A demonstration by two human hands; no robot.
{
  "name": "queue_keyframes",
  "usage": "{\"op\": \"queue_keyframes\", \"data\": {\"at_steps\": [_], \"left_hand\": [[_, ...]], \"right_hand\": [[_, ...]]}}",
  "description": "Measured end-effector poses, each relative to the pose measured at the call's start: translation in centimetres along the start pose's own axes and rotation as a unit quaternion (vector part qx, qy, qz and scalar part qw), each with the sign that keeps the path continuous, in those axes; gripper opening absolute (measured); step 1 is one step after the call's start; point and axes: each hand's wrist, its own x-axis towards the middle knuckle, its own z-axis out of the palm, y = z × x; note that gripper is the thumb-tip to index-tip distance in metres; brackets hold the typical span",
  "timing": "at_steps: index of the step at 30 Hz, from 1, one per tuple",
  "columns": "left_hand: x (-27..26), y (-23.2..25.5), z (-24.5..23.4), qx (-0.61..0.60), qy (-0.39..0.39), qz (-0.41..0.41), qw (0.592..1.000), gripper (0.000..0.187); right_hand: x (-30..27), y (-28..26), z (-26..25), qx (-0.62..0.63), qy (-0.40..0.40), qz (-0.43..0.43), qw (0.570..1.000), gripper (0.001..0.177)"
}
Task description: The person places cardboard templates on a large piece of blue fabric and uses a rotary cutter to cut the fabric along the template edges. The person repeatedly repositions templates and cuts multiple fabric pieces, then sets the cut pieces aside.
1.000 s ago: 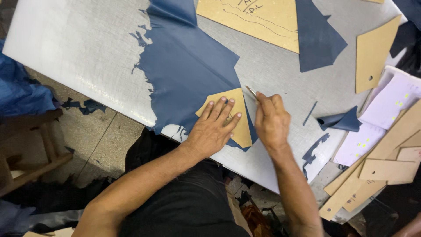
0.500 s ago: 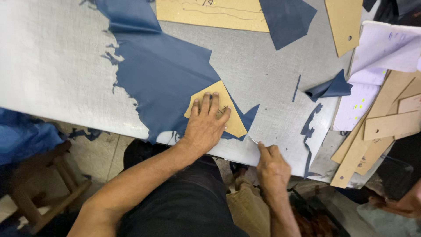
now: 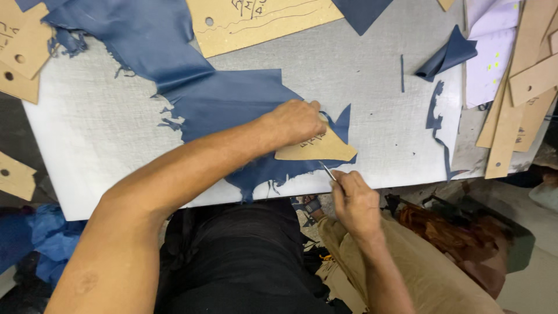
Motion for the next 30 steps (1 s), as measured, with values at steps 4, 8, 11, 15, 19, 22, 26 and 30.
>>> {"op": "queue_keyframes", "data": {"at_steps": [4, 8, 11, 15, 19, 22, 26, 30], "left_hand": [[1.1, -1.9, -0.8, 0.055, -0.028, 0.089, 0.994, 0.02], [1.9, -1.6, -1.2, 0.008, -0.091, 0.06, 0.994, 0.027], [1.9, -1.5, -1.1, 0.029, -0.097, 0.062, 0.993, 0.028], [1.6, -1.2, -0.4, 0.062, -0.086, 0.072, 0.992, 0.032], [1.6, -0.2, -0.3, 0.087, -0.093, 0.061, 0.99, 0.029], [1.6, -0.2, -0.4, 0.07, -0.107, 0.033, 0.991, 0.025], [0.5, 0.7, 0.6, 0.18, -0.067, 0.056, 0.98, 0.031], [0.0, 0.7, -0.3, 0.153, -0.072, 0.034, 0.985, 0.023]], "right_hand": [[1.3, -4.1, 9.0, 0.254, 0.063, 0.156, 0.952, 0.018], [3.7, -5.4, 12.3, 0.195, 0.1, 0.086, 0.972, 0.017], [4.9, -5.9, 12.4, 0.165, 0.102, 0.09, 0.977, 0.017], [4.2, -7.3, 12.3, 0.108, 0.123, 0.074, 0.984, 0.016], [1.5, -8.8, 11.7, 0.138, 0.064, 0.165, 0.974, 0.012], [0.3, -9.2, 11.7, 0.167, 0.06, 0.205, 0.963, 0.014], [-1.0, -8.1, 10.7, 0.144, 0.032, 0.161, 0.976, 0.014], [1.2, -5.0, 8.9, -0.078, 0.067, -0.011, 0.995, 0.026]]}}
